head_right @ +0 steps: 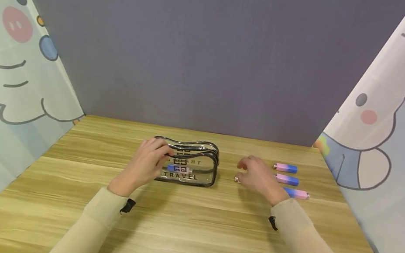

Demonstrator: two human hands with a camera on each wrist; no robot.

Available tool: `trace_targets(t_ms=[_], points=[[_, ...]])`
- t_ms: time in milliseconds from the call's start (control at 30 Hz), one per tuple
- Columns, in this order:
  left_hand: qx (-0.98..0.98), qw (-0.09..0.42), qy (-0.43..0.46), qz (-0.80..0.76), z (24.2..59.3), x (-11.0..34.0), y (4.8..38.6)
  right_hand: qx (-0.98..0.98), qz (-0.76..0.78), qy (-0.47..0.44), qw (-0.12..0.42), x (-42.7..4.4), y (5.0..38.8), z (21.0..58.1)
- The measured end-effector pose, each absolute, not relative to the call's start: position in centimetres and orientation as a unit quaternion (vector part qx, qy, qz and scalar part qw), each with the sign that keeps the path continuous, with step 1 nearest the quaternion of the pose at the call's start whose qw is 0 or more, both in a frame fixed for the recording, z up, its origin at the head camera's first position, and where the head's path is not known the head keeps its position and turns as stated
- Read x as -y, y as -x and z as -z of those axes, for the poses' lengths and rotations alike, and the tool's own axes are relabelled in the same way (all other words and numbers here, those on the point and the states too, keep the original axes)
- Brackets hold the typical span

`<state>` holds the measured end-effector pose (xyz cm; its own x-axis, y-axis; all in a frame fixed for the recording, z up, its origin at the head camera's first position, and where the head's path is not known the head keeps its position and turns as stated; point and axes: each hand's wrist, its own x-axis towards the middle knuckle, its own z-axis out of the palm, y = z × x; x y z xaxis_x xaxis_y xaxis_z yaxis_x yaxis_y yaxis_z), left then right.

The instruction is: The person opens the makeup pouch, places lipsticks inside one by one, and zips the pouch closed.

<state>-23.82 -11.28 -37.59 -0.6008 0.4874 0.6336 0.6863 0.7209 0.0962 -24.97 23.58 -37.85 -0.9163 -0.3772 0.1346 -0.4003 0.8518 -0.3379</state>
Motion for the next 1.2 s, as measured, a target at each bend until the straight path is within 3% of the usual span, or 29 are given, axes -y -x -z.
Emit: trace_targets(t_ms=[767,1200], points=[[0.878,0.296,0.334,0.171,37.6,11.5,23.7,0.968,-0.164,-0.191,-0.009,-24.5,25.9,40.5],[0.877,0.297,0.336,0.172,37.8,11.3,23.9,0.97,-0.139,-0.199,-0.004,-24.7,26.2,40.9]])
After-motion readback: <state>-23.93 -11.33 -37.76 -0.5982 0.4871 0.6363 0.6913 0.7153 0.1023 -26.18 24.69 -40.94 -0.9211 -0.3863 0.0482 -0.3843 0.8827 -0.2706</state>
